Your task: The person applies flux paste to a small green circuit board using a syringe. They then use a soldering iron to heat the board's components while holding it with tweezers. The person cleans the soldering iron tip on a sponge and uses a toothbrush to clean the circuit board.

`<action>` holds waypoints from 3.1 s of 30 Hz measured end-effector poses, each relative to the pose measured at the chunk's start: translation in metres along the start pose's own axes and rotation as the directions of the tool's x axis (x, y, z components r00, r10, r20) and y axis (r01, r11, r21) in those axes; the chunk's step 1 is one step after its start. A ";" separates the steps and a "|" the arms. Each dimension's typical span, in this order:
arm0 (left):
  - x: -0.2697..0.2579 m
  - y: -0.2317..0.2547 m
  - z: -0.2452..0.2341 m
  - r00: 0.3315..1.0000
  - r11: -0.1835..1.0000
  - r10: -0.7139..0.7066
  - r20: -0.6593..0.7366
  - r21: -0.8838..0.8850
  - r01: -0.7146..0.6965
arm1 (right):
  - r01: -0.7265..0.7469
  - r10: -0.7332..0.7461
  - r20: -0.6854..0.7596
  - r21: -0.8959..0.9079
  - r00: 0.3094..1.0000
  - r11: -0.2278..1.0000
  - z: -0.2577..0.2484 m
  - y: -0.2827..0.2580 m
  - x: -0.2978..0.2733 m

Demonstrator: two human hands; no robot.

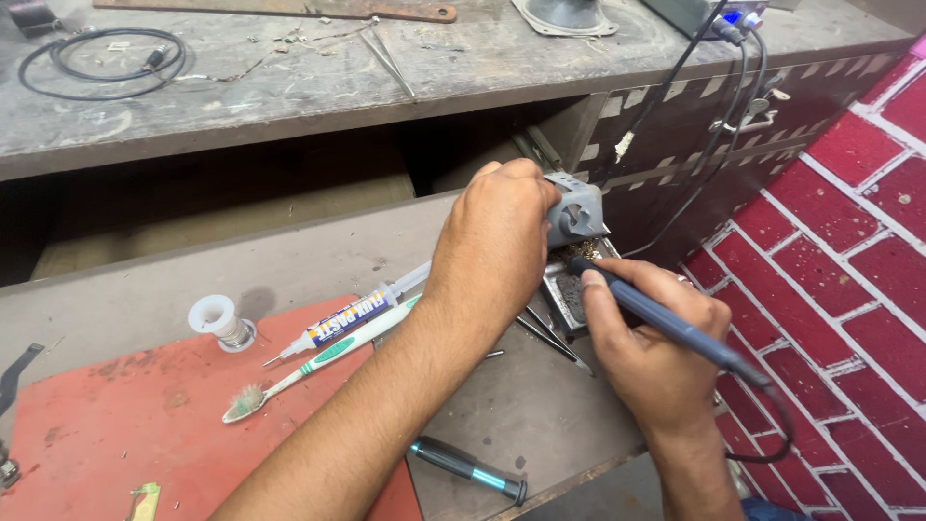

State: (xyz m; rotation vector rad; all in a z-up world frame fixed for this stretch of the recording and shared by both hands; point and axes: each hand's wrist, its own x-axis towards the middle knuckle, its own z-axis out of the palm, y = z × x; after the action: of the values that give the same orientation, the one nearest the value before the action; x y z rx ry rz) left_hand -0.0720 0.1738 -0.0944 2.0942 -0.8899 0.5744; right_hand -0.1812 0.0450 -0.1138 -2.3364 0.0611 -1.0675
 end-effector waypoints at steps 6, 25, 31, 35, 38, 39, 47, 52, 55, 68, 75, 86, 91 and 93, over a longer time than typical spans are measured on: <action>0.001 0.001 -0.001 1.000 1.000 -0.016 -0.014 -0.021 0.016 | -0.120 0.121 -0.016 0.036 0.993 0.992 0.003 0.001 0.001; 0.000 0.003 -0.002 1.000 1.000 -0.026 -0.006 -0.011 0.026 | -0.142 0.152 -0.046 0.175 0.987 0.974 -0.004 0.003 -0.006; 0.006 0.005 -0.008 1.000 1.000 -0.010 0.007 -0.007 0.010 | -0.358 0.529 0.009 0.745 0.849 0.562 -0.022 0.022 -0.023; -0.001 0.004 -0.033 0.999 1.000 -0.009 -0.046 0.014 0.010 | -0.369 0.542 0.205 0.905 0.815 0.212 -0.034 0.031 -0.031; -0.014 -0.006 -0.066 0.995 1.000 0.015 -0.098 0.017 -0.013 | -0.357 0.453 0.285 0.931 0.845 0.079 -0.034 0.028 -0.039; -0.019 -0.011 -0.079 0.993 1.000 0.029 -0.116 0.013 -0.028 | -0.356 0.425 0.302 0.933 0.853 0.051 -0.032 0.024 -0.041; -0.079 -0.042 -0.177 0.966 0.960 -0.256 0.019 0.125 0.252 | -0.579 0.349 0.486 0.778 0.801 0.245 0.025 -0.053 -0.050; -0.109 -0.056 -0.191 0.950 0.936 -0.310 0.023 0.183 0.301 | -0.597 0.328 0.505 0.732 0.798 0.327 0.047 -0.092 -0.042; -0.117 -0.060 -0.191 0.949 0.929 -0.316 0.017 0.207 0.306 | -0.606 0.327 0.512 0.711 0.794 0.358 0.056 -0.105 -0.039; -0.127 -0.063 -0.189 0.926 0.914 -0.378 0.022 0.169 0.369 | -0.605 0.302 0.525 0.705 0.796 0.369 0.067 -0.109 -0.040; -0.129 -0.055 -0.188 0.919 0.876 -0.394 -0.006 -0.306 0.374 | -0.631 0.369 0.526 0.726 0.766 0.274 0.068 -0.102 -0.046; -0.131 -0.044 -0.181 0.861 0.781 -0.508 -0.008 -0.426 0.457 | -0.639 0.411 0.531 0.745 0.741 0.190 0.068 -0.090 -0.050; -0.131 -0.041 -0.182 0.906 0.852 -0.421 -0.037 -0.358 0.382 | -0.641 0.442 0.523 0.749 0.728 0.170 0.067 -0.088 -0.048; -0.131 -0.039 -0.181 0.901 0.826 -0.433 -0.025 -0.412 0.385 | -0.633 0.431 0.523 0.757 0.735 0.160 0.067 -0.087 -0.049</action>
State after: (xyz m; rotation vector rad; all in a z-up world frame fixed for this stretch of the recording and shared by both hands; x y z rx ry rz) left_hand -0.1469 0.3878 -0.0889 1.7771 -0.4168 0.2536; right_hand -0.1834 0.1632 -0.1382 -1.1342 0.1726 -0.2829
